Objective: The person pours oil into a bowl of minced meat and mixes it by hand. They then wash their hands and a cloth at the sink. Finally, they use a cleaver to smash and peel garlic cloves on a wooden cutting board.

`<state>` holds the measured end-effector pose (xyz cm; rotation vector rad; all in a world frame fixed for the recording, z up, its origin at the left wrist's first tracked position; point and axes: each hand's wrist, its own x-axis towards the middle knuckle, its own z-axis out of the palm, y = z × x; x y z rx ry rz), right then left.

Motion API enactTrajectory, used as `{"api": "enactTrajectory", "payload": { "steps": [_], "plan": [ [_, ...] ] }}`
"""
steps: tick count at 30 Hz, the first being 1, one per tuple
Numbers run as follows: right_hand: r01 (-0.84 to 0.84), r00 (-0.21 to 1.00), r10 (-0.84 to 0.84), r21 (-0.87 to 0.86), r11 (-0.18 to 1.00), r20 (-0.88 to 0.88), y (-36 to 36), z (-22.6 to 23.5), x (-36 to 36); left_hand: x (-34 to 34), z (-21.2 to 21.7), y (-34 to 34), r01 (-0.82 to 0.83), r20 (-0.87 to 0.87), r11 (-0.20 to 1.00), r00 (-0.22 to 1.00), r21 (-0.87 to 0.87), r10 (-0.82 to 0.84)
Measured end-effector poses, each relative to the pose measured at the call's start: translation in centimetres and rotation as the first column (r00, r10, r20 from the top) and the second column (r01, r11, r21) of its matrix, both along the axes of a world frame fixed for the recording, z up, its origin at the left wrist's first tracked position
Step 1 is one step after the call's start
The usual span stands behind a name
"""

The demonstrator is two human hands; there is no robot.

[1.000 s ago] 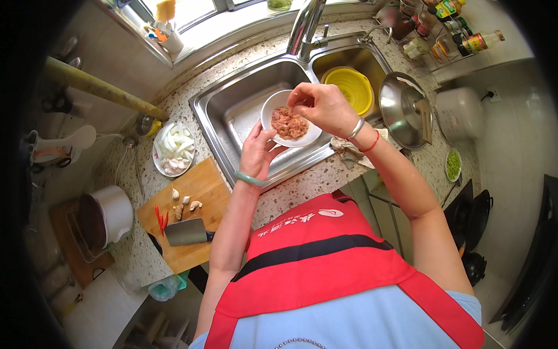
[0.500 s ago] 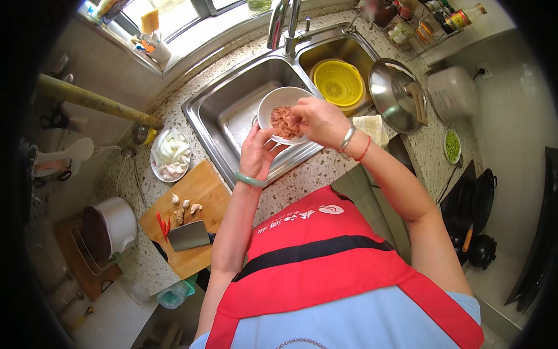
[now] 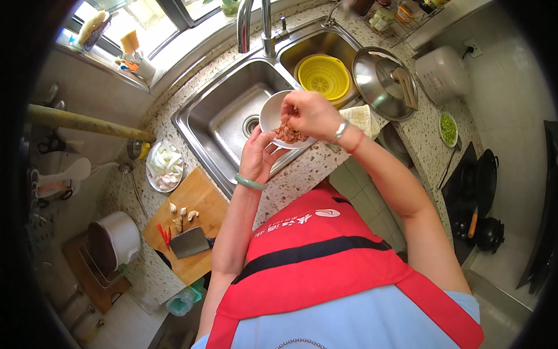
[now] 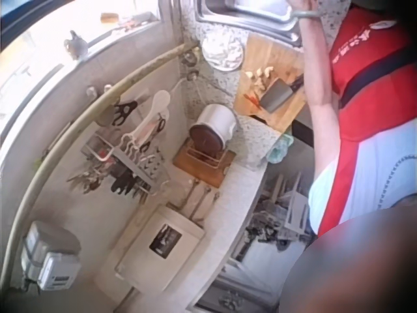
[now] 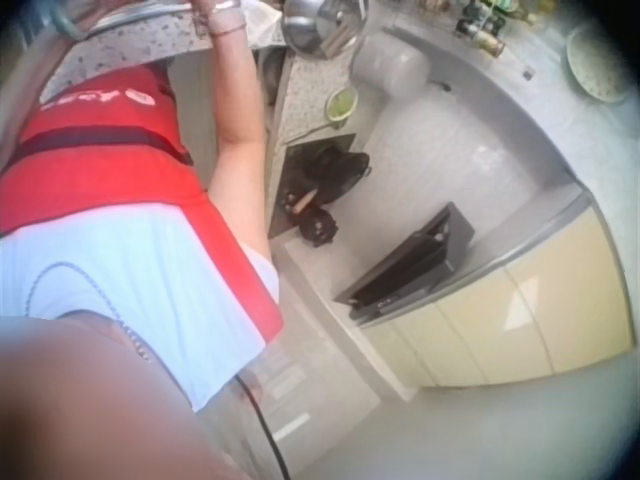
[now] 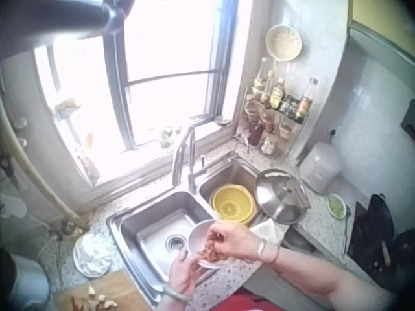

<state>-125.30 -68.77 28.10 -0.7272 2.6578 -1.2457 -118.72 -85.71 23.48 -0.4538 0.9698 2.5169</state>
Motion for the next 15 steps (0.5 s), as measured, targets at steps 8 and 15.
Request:
{"api": "enactTrajectory", "payload": {
  "steps": [8, 15],
  "plan": [
    [0.023, 0.992, 0.000, 0.175, 0.984, -0.130, 6.1, 1.4, 1.4, -0.6, -0.3, 4.0, 0.057, -0.016, 0.998, 0.998, 0.010, -0.057],
    [0.300, 0.939, -0.273, 0.109, 0.948, -0.211, 12.0, -1.5, 1.6, -1.7, 0.0, 10.9, 0.174, -0.005, 0.985, 0.985, -0.004, -0.174]
  ]
}}
